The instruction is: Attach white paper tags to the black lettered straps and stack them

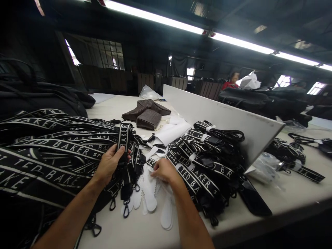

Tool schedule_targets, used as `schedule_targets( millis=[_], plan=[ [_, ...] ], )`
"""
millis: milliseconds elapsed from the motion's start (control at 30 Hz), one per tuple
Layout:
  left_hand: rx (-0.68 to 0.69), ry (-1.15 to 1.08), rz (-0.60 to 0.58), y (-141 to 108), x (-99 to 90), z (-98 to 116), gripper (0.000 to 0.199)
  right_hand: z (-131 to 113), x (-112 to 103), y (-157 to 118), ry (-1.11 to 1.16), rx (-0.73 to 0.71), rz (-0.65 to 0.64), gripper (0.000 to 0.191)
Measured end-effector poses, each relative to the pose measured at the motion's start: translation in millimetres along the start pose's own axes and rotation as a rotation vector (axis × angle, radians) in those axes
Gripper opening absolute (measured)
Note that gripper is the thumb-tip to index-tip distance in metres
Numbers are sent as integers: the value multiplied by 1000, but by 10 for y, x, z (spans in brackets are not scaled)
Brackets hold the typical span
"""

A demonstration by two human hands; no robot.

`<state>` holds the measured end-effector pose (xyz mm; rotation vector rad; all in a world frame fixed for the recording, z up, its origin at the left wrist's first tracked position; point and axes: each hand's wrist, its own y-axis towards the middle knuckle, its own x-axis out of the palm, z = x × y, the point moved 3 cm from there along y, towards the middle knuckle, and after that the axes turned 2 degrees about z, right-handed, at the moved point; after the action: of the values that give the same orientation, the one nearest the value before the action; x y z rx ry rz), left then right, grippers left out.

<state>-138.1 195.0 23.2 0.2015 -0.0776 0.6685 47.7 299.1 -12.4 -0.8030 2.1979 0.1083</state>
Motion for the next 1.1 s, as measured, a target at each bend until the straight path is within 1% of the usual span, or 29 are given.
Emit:
schedule_targets(
  millis=[67, 133, 233, 300, 400, 467, 500, 567, 600, 633, 667, 733, 800, 867, 900, 967, 1100],
  plan=[
    [-5, 17, -36, -12, 11, -16, 45, 95, -80, 16, 109, -18, 21, 18],
    [-6, 14, -72, -20, 17, -26, 43, 134, -134, 29, 206, -59, 64, 16],
    [-30, -16, -152, -41, 30, -21, 38, 87, -173, 47, 380, -162, 170, 12],
    [-79, -40, -250, -76, 61, -6, 36, 13, -161, 56, 525, -216, 205, 23],
    [-162, -56, -445, -176, 155, 17, 35, -117, -77, 58, 714, -260, 160, 44],
    [-215, -51, -570, -254, 232, 9, 40, -198, 5, 49, 839, -296, 111, 47],
    [-238, -47, -610, -284, 264, -6, 49, -231, 47, 46, 894, -311, 91, 45],
    [-270, -48, -631, -313, 304, -48, 72, -279, 119, 42, 981, -343, 74, 39],
    [-280, -53, -627, -313, 314, -70, 81, -294, 143, 42, 1004, -354, 76, 38],
    [-282, -63, -624, -306, 319, -88, 84, -303, 158, 41, 1009, -365, 80, 38],
    [-279, -80, -629, -294, 321, -99, 83, -312, 164, 38, 1017, -384, 75, 38],
    [-269, -117, -646, -264, 315, -102, 73, -324, 149, 26, 1036, -427, 45, 42],
    [-255, -142, -623, -227, 288, -85, 58, -322, 114, 11, 1080, -451, 3, 56],
    [-251, -149, -577, -194, 249, -64, 46, -301, 80, 8, 1129, -428, -9, 69],
    [-253, -149, -565, -186, 233, -54, 42, -287, 70, 12, 1140, -402, -2, 71],
    [-261, -153, -577, -188, 219, -41, 38, -271, 75, 20, 1125, -354, 7, 67],
    [-295, -152, -684, -254, 266, -50, 39, -299, 134, 9, 971, -330, -1, 48]
  ],
)
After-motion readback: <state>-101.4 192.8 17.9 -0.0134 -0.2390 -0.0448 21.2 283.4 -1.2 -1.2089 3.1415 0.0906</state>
